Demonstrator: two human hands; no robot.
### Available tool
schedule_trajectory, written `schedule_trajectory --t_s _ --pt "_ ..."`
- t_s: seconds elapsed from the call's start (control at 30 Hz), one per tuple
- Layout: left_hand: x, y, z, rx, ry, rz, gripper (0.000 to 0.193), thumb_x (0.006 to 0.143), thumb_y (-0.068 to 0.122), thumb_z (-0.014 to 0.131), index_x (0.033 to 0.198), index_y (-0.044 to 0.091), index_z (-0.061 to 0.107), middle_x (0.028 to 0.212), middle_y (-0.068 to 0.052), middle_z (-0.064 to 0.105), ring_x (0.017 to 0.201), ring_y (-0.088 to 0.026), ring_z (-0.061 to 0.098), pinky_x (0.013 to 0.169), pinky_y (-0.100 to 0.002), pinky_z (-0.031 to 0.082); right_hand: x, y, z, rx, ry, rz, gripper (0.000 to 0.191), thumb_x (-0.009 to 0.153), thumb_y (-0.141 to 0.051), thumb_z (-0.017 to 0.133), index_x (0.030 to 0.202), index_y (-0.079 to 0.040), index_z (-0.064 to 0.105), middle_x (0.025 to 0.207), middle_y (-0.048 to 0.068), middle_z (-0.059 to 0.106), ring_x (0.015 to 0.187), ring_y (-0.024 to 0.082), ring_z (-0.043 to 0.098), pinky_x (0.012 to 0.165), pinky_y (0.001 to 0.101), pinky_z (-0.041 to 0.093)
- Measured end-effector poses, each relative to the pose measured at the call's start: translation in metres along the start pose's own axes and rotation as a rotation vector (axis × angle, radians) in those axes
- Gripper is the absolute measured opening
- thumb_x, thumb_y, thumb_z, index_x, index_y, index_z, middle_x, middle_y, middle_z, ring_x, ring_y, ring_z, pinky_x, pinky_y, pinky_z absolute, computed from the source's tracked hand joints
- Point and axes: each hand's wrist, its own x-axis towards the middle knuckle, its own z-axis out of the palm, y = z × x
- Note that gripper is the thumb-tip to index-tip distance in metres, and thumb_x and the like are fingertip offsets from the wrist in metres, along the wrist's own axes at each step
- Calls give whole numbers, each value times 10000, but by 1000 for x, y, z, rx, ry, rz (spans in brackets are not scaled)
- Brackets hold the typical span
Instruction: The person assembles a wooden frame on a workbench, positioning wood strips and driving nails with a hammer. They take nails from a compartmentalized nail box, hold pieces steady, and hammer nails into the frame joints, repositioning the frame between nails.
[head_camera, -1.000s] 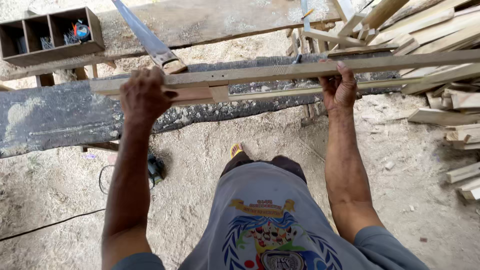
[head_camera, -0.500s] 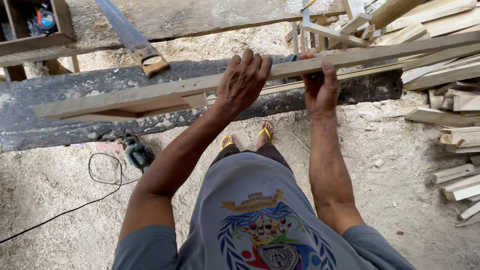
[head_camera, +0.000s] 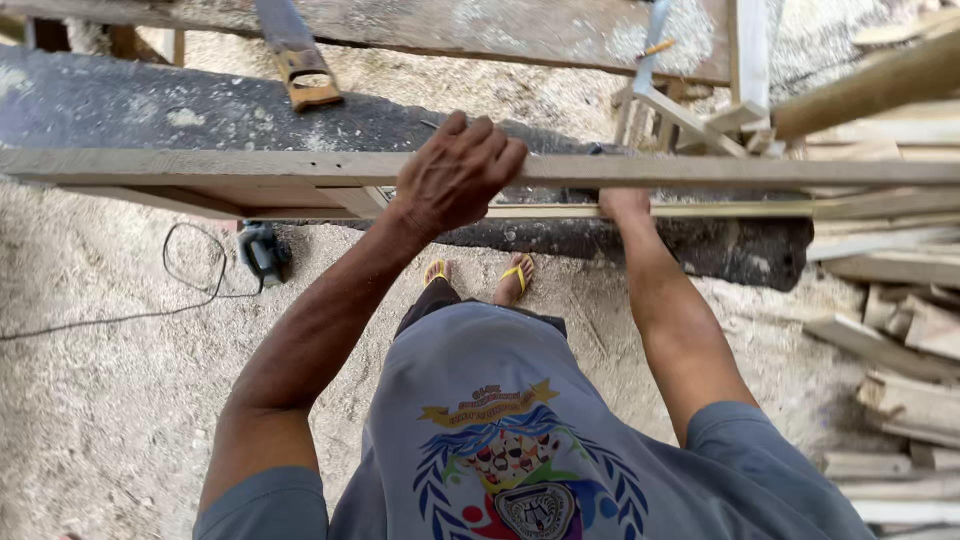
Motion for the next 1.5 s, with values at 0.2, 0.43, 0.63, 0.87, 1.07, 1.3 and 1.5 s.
schedule_trajectory --t_s 0.2,0.43,0.63,0.87,1.07,1.3,1.5 --pt "-3 14 -25 54 -9 -17 162 1006 241 623 901 126 580 730 -11 587 691 -157 526 689 -318 417 33 -13 -3 -223 -219 -55 311 981 -205 633 1243 -38 647 1160 251 655 1027 404 662 932 500 533" --pt "0 22 -53 93 100 1 123 987 205 625 904 144 557 722 19 537 738 -150 546 701 -305 425 49 -20 -1 -92 -337 -148 322 939 -208 658 1209 -35 625 1128 248 637 1006 430 670 890 531 546" --pt "6 21 -63 69 118 14 143 945 206 647 876 151 534 751 22 544 776 -159 571 728 -313 448 64 -55 5 171 -6 -321 313 1007 -175 612 1238 4 501 1165 256 511 930 480 642 793 592 540" --pt "1 10 -45 45 130 31 137 957 242 634 897 153 548 764 24 560 782 -154 574 737 -314 450 62 -110 -24 214 648 -718 289 1010 -63 634 1245 -51 465 1135 181 512 868 399 601 697 535 526" --pt "-18 -25 -2 24 25 57 164 1036 243 610 910 156 552 776 14 570 760 -148 557 741 -305 444 48 -131 -5 272 333 -535 208 1142 -67 557 1313 31 490 1109 228 527 823 292 596 663 381 602" --pt "-37 -82 34 -187 -9 38 136 947 208 669 1030 135 590 848 -16 603 870 -194 579 807 -351 448 -43 -129 12 24 666 -422 301 1005 -228 656 1105 55 632 1014 198 671 885 347 695 829 516 609" --pt "-26 -102 24 -321 -40 8 456 699 365 745 1036 91 610 887 -71 648 903 -236 580 842 -397 459 -119 -167 -25 379 108 36 363 886 -312 809 1019 17 733 870 194 733 774 318 705 721 458 566"
